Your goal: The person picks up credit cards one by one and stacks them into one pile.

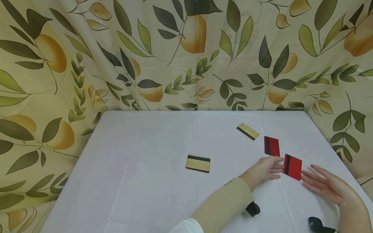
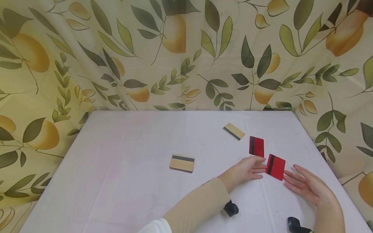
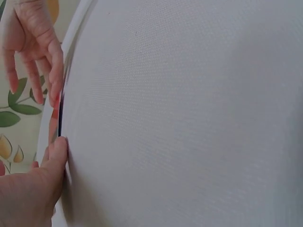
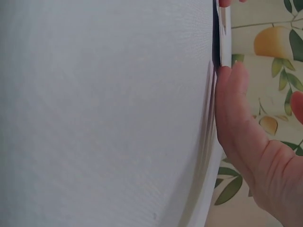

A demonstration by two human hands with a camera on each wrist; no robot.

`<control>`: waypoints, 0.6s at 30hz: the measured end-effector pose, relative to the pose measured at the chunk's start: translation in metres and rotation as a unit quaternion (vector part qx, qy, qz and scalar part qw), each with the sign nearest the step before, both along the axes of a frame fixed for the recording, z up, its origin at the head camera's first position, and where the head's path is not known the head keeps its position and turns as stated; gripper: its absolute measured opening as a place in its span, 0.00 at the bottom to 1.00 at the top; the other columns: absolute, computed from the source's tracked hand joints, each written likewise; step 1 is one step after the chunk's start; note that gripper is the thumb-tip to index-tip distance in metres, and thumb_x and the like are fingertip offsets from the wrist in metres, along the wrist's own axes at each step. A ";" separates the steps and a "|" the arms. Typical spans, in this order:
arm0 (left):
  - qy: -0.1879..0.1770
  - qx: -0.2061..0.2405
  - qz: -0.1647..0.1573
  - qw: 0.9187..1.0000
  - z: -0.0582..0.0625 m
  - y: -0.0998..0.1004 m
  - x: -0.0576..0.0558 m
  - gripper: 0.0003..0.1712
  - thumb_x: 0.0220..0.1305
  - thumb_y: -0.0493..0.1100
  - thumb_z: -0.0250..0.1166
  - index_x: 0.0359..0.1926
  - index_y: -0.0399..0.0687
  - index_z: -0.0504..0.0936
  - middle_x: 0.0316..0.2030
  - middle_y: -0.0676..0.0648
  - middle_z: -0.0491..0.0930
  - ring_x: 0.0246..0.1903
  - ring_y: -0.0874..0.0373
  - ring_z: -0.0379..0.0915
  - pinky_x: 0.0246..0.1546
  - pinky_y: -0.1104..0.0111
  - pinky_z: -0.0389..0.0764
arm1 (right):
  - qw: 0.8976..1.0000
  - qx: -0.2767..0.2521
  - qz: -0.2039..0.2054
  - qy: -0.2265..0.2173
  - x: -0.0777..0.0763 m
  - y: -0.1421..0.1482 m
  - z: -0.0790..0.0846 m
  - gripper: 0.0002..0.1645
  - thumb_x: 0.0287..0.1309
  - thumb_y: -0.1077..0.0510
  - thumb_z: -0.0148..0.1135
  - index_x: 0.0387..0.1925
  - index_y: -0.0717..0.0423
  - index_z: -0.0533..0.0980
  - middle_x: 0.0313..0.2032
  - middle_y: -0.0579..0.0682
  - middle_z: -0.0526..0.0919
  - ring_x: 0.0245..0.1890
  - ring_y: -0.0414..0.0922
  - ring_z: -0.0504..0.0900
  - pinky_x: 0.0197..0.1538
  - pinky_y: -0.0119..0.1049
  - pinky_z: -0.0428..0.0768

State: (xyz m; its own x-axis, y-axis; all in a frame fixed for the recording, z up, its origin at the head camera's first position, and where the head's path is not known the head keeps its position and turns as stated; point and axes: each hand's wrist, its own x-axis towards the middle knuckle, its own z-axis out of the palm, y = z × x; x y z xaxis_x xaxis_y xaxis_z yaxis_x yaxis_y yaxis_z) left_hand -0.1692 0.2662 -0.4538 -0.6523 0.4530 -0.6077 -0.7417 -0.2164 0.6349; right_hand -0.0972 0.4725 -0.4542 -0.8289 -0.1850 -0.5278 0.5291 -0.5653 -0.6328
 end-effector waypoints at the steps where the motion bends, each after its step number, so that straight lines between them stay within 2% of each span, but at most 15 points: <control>1: 0.002 -0.001 -0.001 1.000 0.000 0.000 0.000 0.11 0.62 0.42 0.58 0.42 0.41 0.78 0.39 0.39 0.80 0.45 0.44 0.75 0.54 0.49 0.71 | 1.000 -0.002 0.001 0.002 0.000 0.000 0.000 0.21 0.69 0.51 0.40 0.31 0.48 0.79 0.34 0.52 0.83 0.38 0.53 0.83 0.47 0.52 0.78; 8: 0.006 -0.011 -0.011 1.000 0.000 -0.004 -0.002 0.11 0.60 0.44 0.59 0.41 0.45 0.81 0.39 0.39 0.81 0.44 0.45 0.76 0.52 0.47 0.71 | 0.999 -0.035 0.010 -0.016 0.000 0.001 0.002 0.24 0.69 0.50 0.39 0.31 0.51 0.82 0.35 0.53 0.82 0.39 0.54 0.82 0.50 0.50 0.76; 13: -0.003 -0.002 -0.013 1.000 -0.002 -0.008 -0.003 0.12 0.60 0.44 0.59 0.42 0.45 0.81 0.39 0.38 0.81 0.44 0.44 0.77 0.51 0.46 0.71 | 0.995 -0.059 0.079 -0.003 -0.001 0.003 0.001 0.29 0.70 0.47 0.32 0.37 0.48 0.82 0.39 0.50 0.83 0.43 0.51 0.81 0.51 0.46 0.77; 15: -0.007 0.001 -0.009 1.000 -0.002 -0.008 -0.003 0.11 0.60 0.44 0.59 0.42 0.45 0.81 0.39 0.38 0.80 0.44 0.44 0.77 0.51 0.45 0.71 | 0.994 -0.051 0.099 0.003 -0.001 0.002 0.000 0.29 0.70 0.47 0.31 0.37 0.45 0.82 0.40 0.48 0.83 0.44 0.49 0.81 0.50 0.45 0.78; 18: -0.011 0.005 -0.011 1.000 -0.002 -0.010 -0.004 0.13 0.61 0.44 0.58 0.43 0.43 0.80 0.40 0.38 0.80 0.45 0.44 0.76 0.51 0.44 0.70 | 0.994 -0.046 0.103 0.004 -0.001 0.001 -0.001 0.29 0.71 0.47 0.31 0.37 0.45 0.82 0.40 0.48 0.83 0.44 0.49 0.81 0.51 0.45 0.77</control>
